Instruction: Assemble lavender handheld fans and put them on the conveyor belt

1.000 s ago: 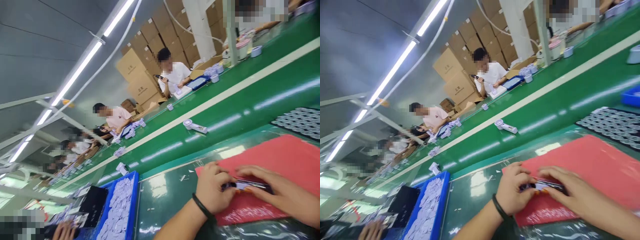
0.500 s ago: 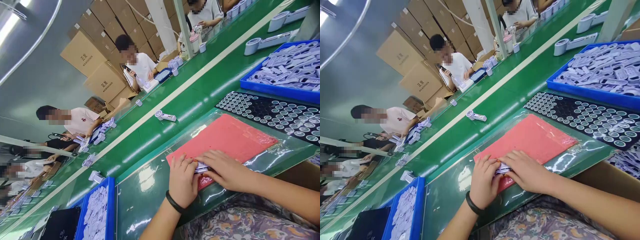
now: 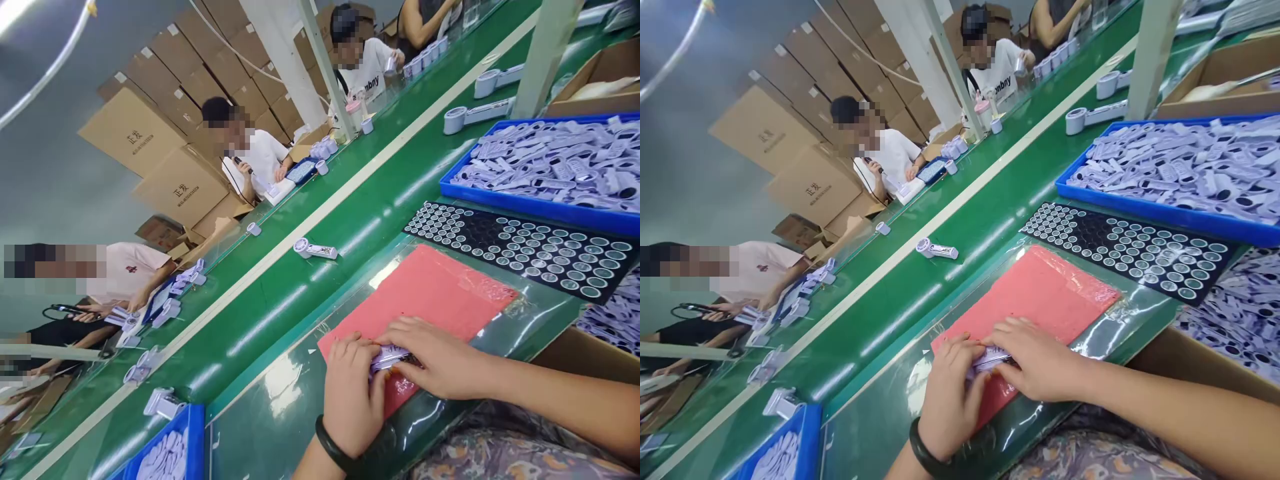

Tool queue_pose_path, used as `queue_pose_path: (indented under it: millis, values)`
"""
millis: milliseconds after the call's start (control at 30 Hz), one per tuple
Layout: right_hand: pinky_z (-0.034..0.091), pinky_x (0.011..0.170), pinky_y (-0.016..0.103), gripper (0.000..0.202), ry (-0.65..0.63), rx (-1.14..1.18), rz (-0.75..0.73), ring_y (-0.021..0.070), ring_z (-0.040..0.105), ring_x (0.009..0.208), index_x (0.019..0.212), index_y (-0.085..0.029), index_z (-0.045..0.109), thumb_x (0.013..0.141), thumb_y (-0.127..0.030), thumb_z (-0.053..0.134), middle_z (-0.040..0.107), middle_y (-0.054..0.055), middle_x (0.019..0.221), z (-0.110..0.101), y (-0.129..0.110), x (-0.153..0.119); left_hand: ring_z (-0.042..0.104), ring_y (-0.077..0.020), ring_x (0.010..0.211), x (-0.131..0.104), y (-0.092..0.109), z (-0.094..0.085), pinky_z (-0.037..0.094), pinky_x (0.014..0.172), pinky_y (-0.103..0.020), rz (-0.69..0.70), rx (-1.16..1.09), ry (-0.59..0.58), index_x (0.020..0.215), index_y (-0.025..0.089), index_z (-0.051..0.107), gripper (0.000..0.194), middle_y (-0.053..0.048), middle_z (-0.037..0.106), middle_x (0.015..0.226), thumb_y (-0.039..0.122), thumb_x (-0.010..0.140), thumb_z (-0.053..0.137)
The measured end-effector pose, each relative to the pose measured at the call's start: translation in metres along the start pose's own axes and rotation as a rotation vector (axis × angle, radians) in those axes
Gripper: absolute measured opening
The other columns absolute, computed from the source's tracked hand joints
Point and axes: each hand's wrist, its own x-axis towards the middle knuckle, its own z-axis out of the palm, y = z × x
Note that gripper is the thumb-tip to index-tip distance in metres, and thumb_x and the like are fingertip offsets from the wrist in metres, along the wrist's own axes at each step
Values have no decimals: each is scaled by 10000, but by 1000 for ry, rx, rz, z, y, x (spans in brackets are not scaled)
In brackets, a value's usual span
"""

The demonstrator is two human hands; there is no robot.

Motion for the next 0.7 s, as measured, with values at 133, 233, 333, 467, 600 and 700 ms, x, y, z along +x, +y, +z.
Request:
queue_pose_path:
  millis: [133, 233, 333, 467, 600, 700]
  values:
    - [414, 963, 480, 285, -5, 19, 7, 254, 501, 1046, 1196, -202, 611, 921, -158, 554, 594, 62, 1102, 4, -1, 2, 537, -243, 1092, 3, 6, -1, 429, 1005, -506, -55, -23, 0, 1094, 221, 568, 195, -27, 635, 1121, 137, 919, 555]
    - [415, 1014, 479, 323, -20, 57, -16, 251, 513, 1092, 1262, -211, 600, 946, -197, 536, 598, 68, 1161, 0, -1, -2, 515, -263, 1151, 3, 7, 4, 401, 1049, -502, -22, 58, -21, 1128, 225, 574, 306, -35, 625, 1157, 132, 842, 636]
    - [393, 1112, 432, 472, 20, 62, -29, 248, 464, 1264, 1416, -210, 513, 948, -250, 559, 514, 85, 1378, -19, 8, -7, 532, -278, 1141, 2, -12, 9, 369, 1066, -509, 53, 285, 60, 1150, 255, 619, 416, -38, 641, 1139, 97, 765, 631]
    - [437, 1068, 435, 380, 347, -256, 55, 248, 492, 1238, 1358, -186, 561, 1021, -316, 441, 541, 106, 1337, -85, 45, -15, 573, -255, 1143, 28, -80, -22, 333, 1116, -509, 129, 611, 65, 1118, 294, 701, 443, -34, 690, 1105, 55, 776, 549]
    - [497, 905, 369, 308, 555, -708, 409, 232, 563, 1094, 1270, -214, 629, 1051, -296, 428, 599, 88, 1196, -175, 92, -25, 386, -337, 1409, 84, -155, -88, 256, 1151, -650, -74, 1053, 45, 1186, 281, 721, 496, -91, 603, 1357, 35, 883, 415]
    - [466, 857, 356, 281, 529, -930, 577, 256, 560, 1069, 1248, -199, 666, 1036, -214, 482, 610, 110, 1151, -227, 122, -18, 393, -327, 1430, 113, -192, -114, 354, 1124, -602, -340, 1158, -15, 1276, 339, 677, 619, -102, 500, 1480, 5, 926, 290]
